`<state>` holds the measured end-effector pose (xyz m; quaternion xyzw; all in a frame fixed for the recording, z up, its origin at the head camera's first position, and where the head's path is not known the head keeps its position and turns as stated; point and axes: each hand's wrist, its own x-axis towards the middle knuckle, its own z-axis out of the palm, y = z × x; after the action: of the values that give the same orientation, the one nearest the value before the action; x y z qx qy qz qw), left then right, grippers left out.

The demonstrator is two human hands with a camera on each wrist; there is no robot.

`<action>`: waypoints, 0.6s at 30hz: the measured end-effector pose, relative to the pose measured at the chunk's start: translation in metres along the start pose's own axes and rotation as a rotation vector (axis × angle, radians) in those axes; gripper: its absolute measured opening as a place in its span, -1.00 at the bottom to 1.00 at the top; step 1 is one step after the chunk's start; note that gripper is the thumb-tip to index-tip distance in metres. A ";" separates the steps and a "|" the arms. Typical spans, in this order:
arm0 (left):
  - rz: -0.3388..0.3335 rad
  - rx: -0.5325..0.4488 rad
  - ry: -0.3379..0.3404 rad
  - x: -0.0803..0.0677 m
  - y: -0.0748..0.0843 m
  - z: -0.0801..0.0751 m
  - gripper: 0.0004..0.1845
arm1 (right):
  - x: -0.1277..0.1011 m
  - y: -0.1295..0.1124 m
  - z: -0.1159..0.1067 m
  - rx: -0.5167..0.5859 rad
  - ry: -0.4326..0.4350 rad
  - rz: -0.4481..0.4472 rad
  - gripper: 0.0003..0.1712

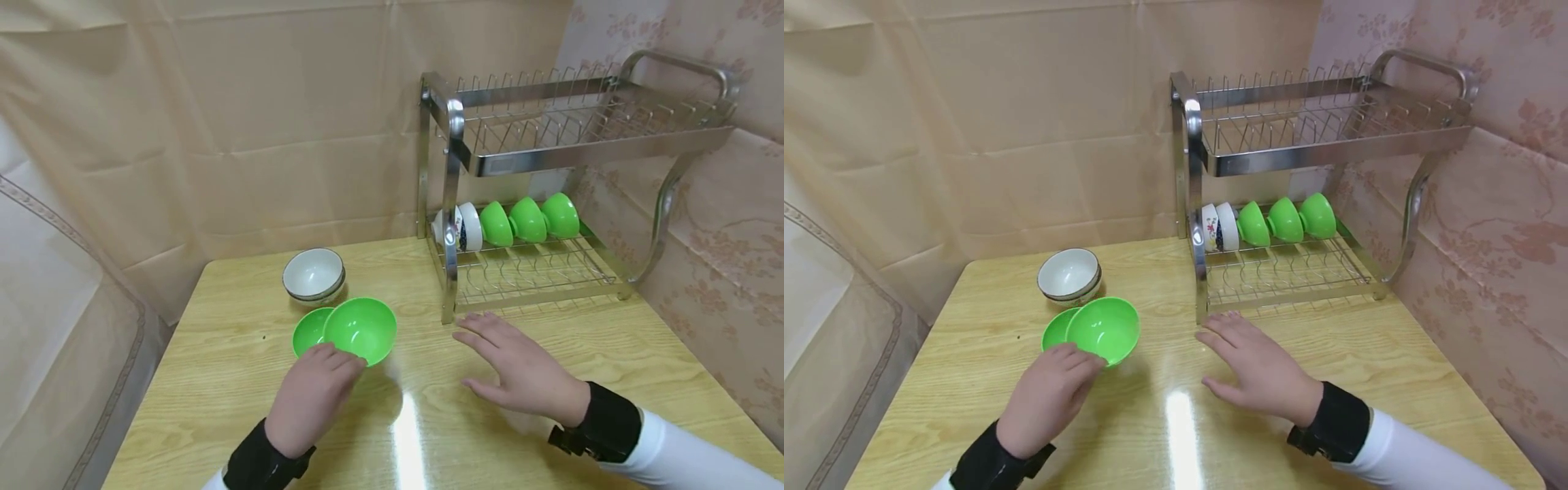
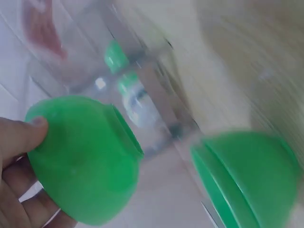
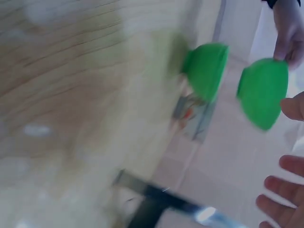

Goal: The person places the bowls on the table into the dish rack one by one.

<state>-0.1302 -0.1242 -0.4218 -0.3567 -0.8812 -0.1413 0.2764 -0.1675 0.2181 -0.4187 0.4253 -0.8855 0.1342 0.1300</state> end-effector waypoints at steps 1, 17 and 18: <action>0.036 -0.008 -0.008 0.002 0.005 0.001 -0.78 | 0.004 -0.004 -0.002 0.001 0.011 -0.050 -0.26; 0.244 -0.038 -0.054 0.019 0.049 0.025 -0.81 | 0.015 -0.033 0.005 -0.031 0.051 -0.484 -0.81; 0.247 -0.029 -0.050 0.020 0.049 0.026 -0.81 | 0.015 -0.033 0.005 -0.038 0.046 -0.478 -0.78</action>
<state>-0.1173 -0.0672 -0.4284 -0.4699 -0.8350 -0.1102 0.2644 -0.1509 0.1859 -0.4142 0.6171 -0.7589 0.0926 0.1859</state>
